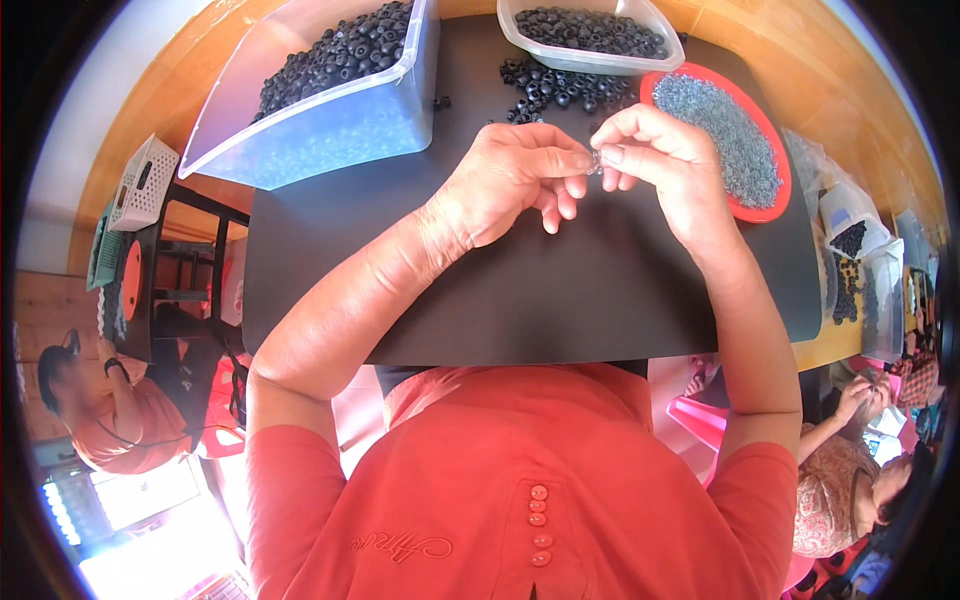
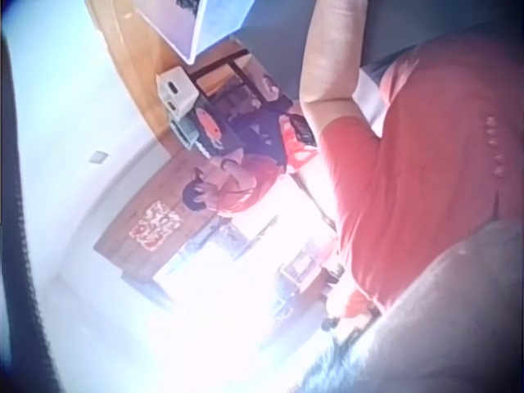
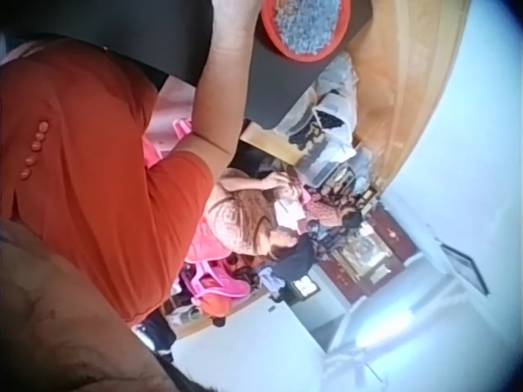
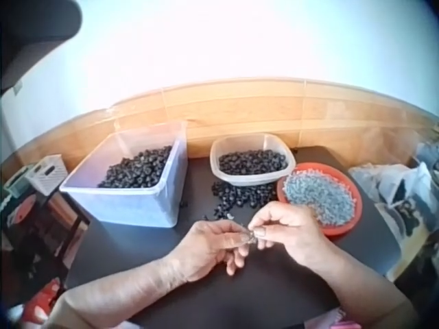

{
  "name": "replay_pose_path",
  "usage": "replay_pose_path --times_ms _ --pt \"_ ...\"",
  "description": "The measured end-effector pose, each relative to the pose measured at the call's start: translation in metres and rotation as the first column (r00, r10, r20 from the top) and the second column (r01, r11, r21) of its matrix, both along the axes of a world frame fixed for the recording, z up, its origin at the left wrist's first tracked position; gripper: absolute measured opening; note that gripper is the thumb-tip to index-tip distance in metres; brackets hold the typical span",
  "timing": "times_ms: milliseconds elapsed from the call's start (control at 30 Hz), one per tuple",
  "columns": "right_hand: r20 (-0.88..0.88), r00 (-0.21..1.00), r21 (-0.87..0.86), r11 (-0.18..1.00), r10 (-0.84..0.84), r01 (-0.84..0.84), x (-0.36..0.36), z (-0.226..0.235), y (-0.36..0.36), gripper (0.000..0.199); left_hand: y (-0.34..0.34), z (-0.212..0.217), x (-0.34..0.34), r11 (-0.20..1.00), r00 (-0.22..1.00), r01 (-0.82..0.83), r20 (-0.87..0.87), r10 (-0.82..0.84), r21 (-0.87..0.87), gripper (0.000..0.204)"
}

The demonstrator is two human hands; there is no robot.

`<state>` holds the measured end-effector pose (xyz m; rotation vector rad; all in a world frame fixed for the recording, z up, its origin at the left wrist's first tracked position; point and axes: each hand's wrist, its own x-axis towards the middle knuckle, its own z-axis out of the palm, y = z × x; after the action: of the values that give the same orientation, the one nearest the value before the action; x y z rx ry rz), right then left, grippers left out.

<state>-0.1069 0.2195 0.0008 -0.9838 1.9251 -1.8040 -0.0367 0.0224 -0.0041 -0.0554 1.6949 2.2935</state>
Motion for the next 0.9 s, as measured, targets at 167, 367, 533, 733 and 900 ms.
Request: replay_pose_path --times_ms 167,367,533,733,900 --pt "0.013 0.999 0.005 0.999 -0.034 0.034 0.0037 0.0029 -0.0021 0.008 0.0008 -0.0008 0.0016 0.994 0.993 -0.011 -0.120 -0.002 -0.110 0.020" --pt "-0.052 0.998 -0.044 0.999 -0.030 0.028 0.0049 0.0014 -0.0037 0.010 -0.0004 0.0011 0.0013 0.999 0.999 -0.019 -0.041 0.017 -0.043 0.020" --pt "-0.132 0.991 -0.096 0.995 -0.037 0.024 0.0065 -0.0011 -0.0032 0.012 0.0030 0.0028 0.0021 0.998 1.000 -0.029 -0.004 0.030 0.051 0.019" --pt "-0.327 0.943 -0.051 0.997 -0.069 0.056 0.0094 -0.0020 -0.0060 0.018 0.0008 -0.0025 0.0012 0.997 0.998 -0.063 -0.014 0.063 0.033 0.019" --pt "-0.186 0.980 -0.136 0.990 -0.065 0.040 0.0094 -0.0030 -0.0037 0.018 -0.0007 -0.0016 0.0009 0.998 0.999 -0.043 0.003 0.043 0.042 0.019"
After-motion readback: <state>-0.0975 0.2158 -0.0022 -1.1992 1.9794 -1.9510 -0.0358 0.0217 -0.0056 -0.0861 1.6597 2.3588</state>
